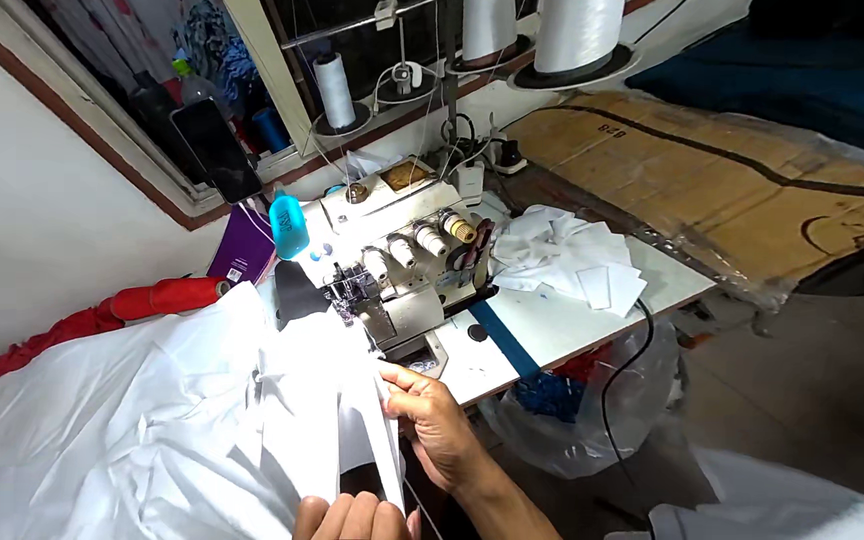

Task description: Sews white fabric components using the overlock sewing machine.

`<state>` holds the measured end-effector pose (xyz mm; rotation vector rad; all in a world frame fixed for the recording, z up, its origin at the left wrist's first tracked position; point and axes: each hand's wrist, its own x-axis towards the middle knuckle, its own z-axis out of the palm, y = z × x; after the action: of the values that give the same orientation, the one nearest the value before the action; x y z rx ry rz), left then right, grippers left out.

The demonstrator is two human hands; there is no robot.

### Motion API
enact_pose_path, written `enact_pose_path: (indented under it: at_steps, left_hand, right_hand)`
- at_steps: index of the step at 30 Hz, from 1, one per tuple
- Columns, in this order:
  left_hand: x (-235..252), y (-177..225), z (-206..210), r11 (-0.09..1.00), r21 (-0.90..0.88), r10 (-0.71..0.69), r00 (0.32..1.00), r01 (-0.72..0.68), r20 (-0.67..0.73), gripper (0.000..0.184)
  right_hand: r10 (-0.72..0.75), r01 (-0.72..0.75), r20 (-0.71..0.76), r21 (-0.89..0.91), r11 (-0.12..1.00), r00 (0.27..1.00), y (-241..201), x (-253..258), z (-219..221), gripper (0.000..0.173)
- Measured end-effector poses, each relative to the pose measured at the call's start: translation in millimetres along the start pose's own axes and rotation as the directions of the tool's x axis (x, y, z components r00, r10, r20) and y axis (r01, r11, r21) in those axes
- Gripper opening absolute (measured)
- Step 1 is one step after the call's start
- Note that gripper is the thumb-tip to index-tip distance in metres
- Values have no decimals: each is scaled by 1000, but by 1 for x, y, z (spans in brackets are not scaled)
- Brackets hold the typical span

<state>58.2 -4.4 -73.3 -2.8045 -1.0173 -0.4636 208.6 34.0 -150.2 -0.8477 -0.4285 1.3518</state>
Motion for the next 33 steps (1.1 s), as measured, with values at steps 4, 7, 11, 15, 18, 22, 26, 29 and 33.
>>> enact_pose_path:
  at_steps: [4,7,11,15,18,22,26,29,33]
  left_hand:
    - [6,2,8,999,-37,-8,1000,7,-20,34]
    - [10,1,14,999,-42,-7,1000,6,-24,33]
    - [12,1,18,999,-37,-13,1000,13,-11,32]
    - [13,-1,24,1000,-19,-12,1000,12,-9,31]
    - [9,-3,28,1000,-26,-4,1000,5,18,29]
    - [0,1,28,981,-174,-70,991,89,116,23]
    - [-5,-4,30,986,-156,-36,992,55,124,25]
    - [-7,-6,28,989,-147,-20,994,35,104,25]
    - [-8,-8,28,994,-107,20,998,-14,54,25]
  right_hand:
    - [29,-30,11,107,994,1000,0,11,2,43]
    - [33,-36,24,136,990,999,3,17,1,46]
    - [22,-29,53,132,991,998,6,21,-1,44]
    - [-21,19,56,30,999,998,3,22,-1,43]
    - [-137,142,51,-126,982,989,9,16,-3,45]
    - [-121,117,-1,-263,958,993,24,-7,-11,45]
    - [-81,80,12,-363,928,997,29,-31,-16,18]
    - [-104,132,93,-391,911,990,30,-38,-18,22]
    - [-120,179,202,-307,935,972,22,-43,-21,33]
